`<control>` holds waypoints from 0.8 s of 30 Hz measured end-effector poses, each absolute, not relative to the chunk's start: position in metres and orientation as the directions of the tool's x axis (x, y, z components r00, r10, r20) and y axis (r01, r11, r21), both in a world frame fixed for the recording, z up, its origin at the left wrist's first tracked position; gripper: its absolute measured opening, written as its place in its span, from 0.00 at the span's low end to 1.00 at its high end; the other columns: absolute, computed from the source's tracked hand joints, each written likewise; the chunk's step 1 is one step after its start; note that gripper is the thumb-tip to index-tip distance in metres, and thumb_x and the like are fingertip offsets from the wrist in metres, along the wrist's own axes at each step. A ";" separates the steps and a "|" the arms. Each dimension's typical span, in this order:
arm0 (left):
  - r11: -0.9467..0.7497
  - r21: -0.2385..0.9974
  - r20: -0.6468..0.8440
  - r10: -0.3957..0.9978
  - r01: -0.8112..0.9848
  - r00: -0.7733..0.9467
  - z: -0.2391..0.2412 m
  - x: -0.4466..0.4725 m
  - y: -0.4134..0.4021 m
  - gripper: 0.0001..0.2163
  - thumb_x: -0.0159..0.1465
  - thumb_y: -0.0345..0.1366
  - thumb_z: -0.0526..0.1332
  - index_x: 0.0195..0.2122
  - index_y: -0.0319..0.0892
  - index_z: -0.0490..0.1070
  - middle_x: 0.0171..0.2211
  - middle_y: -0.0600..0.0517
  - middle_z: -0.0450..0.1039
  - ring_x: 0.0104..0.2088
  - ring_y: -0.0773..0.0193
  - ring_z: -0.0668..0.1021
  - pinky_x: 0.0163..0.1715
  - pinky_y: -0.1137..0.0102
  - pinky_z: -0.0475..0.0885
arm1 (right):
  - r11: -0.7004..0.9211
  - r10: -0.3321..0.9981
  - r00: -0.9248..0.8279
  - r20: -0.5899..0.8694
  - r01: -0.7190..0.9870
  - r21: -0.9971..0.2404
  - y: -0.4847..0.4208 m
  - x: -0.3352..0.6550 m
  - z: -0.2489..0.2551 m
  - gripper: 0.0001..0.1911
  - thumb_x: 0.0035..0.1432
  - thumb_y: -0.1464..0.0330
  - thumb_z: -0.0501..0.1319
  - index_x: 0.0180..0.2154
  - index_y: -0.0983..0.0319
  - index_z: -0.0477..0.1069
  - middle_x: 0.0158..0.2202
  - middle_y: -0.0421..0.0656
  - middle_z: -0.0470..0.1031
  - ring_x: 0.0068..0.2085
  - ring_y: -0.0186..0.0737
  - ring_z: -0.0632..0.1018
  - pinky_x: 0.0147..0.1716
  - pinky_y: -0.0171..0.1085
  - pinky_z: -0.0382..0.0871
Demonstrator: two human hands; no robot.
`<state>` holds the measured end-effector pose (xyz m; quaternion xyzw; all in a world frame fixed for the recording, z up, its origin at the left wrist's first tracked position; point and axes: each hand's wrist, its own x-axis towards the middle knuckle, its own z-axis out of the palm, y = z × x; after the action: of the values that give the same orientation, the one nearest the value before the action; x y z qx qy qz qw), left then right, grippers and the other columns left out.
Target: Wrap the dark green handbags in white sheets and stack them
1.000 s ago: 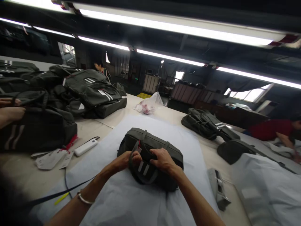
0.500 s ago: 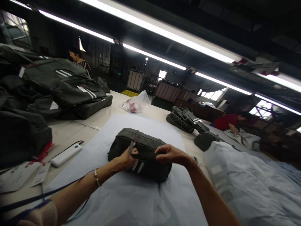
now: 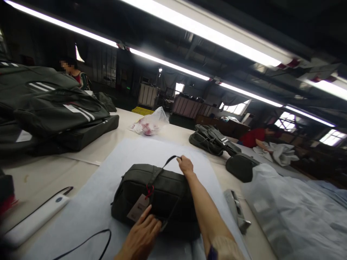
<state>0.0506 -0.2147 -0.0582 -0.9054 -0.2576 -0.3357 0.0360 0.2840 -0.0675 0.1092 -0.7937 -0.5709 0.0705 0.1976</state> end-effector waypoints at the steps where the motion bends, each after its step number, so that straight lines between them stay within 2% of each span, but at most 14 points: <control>1: -0.867 0.094 0.661 0.423 0.490 0.620 -0.071 0.053 -0.212 0.13 0.62 0.26 0.54 0.44 0.47 0.71 0.30 0.52 0.74 0.38 0.59 0.78 0.66 0.59 0.56 | -0.301 0.940 0.338 0.037 0.879 -0.371 -0.060 0.285 0.095 0.13 0.60 0.60 0.60 0.35 0.63 0.75 0.38 0.51 0.78 0.43 0.48 0.78 0.42 0.44 0.70; 4: -0.863 0.070 0.658 0.417 0.501 0.626 -0.094 0.054 -0.209 0.16 0.62 0.28 0.54 0.50 0.48 0.70 0.32 0.51 0.76 0.44 0.57 0.78 0.66 0.57 0.57 | -0.350 0.935 0.304 -0.182 0.876 -0.333 -0.039 0.292 0.065 0.11 0.58 0.63 0.65 0.35 0.65 0.74 0.37 0.46 0.77 0.40 0.43 0.78 0.41 0.44 0.73; 7: -0.847 0.130 0.523 0.501 0.516 0.690 -0.086 0.047 -0.215 0.19 0.64 0.30 0.54 0.56 0.45 0.66 0.42 0.48 0.77 0.54 0.55 0.73 0.66 0.54 0.55 | -0.337 0.922 0.220 -0.318 0.861 -0.382 -0.031 0.304 0.052 0.12 0.63 0.62 0.62 0.42 0.65 0.73 0.41 0.43 0.76 0.40 0.38 0.78 0.41 0.43 0.74; 10: -0.826 0.234 0.420 0.562 0.513 0.713 -0.064 0.040 -0.220 0.21 0.65 0.28 0.52 0.60 0.44 0.62 0.49 0.47 0.75 0.59 0.56 0.69 0.67 0.53 0.51 | -0.336 0.911 0.148 -0.384 0.805 -0.489 -0.035 0.322 0.049 0.12 0.59 0.63 0.64 0.40 0.65 0.76 0.37 0.44 0.79 0.39 0.42 0.79 0.43 0.44 0.74; 12: -0.826 0.272 0.381 0.563 0.493 0.734 -0.053 0.037 -0.220 0.22 0.65 0.26 0.51 0.60 0.44 0.62 0.50 0.47 0.74 0.59 0.56 0.68 0.67 0.52 0.49 | -0.352 0.911 0.133 -0.391 0.745 -0.567 -0.043 0.336 0.051 0.16 0.57 0.63 0.64 0.45 0.65 0.76 0.39 0.47 0.80 0.40 0.44 0.79 0.44 0.45 0.73; 13: -0.827 0.284 0.371 0.561 0.485 0.740 -0.050 0.036 -0.219 0.22 0.65 0.26 0.51 0.60 0.43 0.62 0.51 0.47 0.74 0.60 0.57 0.68 0.67 0.52 0.48 | -0.363 0.912 0.138 -0.387 0.712 -0.602 -0.049 0.344 0.053 0.20 0.57 0.62 0.63 0.49 0.65 0.74 0.44 0.48 0.79 0.42 0.44 0.79 0.45 0.45 0.73; 15: -0.828 0.294 0.364 0.559 0.478 0.745 -0.044 0.034 -0.219 0.23 0.64 0.25 0.52 0.61 0.42 0.61 0.52 0.47 0.73 0.61 0.57 0.67 0.68 0.53 0.46 | -0.342 0.937 0.187 -0.295 0.662 -0.667 -0.067 0.358 0.061 0.26 0.60 0.60 0.59 0.57 0.63 0.67 0.55 0.50 0.73 0.49 0.45 0.77 0.50 0.47 0.70; 17: -0.829 0.294 0.363 0.558 0.476 0.747 -0.041 0.033 -0.219 0.23 0.64 0.24 0.52 0.60 0.41 0.62 0.52 0.46 0.73 0.61 0.56 0.66 0.68 0.53 0.45 | -0.210 0.966 0.254 -0.042 0.684 -0.698 -0.096 0.364 0.071 0.30 0.60 0.57 0.58 0.60 0.62 0.63 0.61 0.51 0.65 0.56 0.46 0.72 0.56 0.49 0.65; 19: -0.836 0.285 0.362 0.547 0.470 0.754 -0.039 0.032 -0.218 0.22 0.64 0.24 0.52 0.60 0.40 0.62 0.52 0.45 0.73 0.60 0.55 0.67 0.68 0.53 0.45 | -0.016 0.953 0.197 0.230 0.789 -0.614 -0.133 0.359 0.078 0.35 0.57 0.53 0.62 0.62 0.61 0.60 0.64 0.50 0.61 0.62 0.49 0.65 0.61 0.51 0.57; 20: -0.843 0.275 0.366 0.537 0.463 0.760 -0.038 0.032 -0.218 0.22 0.64 0.24 0.52 0.60 0.40 0.63 0.52 0.45 0.73 0.60 0.55 0.67 0.68 0.52 0.46 | 0.076 0.948 0.106 0.300 0.841 -0.535 -0.153 0.351 0.080 0.39 0.55 0.52 0.64 0.63 0.60 0.59 0.66 0.50 0.59 0.64 0.50 0.62 0.64 0.52 0.53; 22: -0.857 0.250 0.373 0.515 0.451 0.772 -0.038 0.032 -0.217 0.22 0.64 0.24 0.52 0.60 0.39 0.62 0.52 0.44 0.73 0.60 0.53 0.67 0.68 0.51 0.46 | 0.234 0.953 -0.131 0.273 0.891 -0.388 -0.187 0.328 0.081 0.45 0.49 0.49 0.68 0.64 0.57 0.58 0.67 0.46 0.55 0.68 0.52 0.55 0.66 0.54 0.43; 24: -0.866 0.225 0.383 0.501 0.448 0.776 -0.039 0.034 -0.215 0.22 0.64 0.25 0.53 0.60 0.38 0.63 0.52 0.43 0.73 0.60 0.52 0.67 0.67 0.50 0.47 | 0.353 0.933 -0.306 0.191 0.884 -0.305 -0.211 0.301 0.079 0.46 0.46 0.48 0.70 0.63 0.54 0.59 0.68 0.43 0.55 0.69 0.54 0.51 0.67 0.56 0.36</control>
<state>0.0336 -0.2153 -0.0386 -0.9404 -0.2522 -0.2201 -0.0604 0.3007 -0.2110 0.0788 -0.5642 -0.8050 0.0714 0.1687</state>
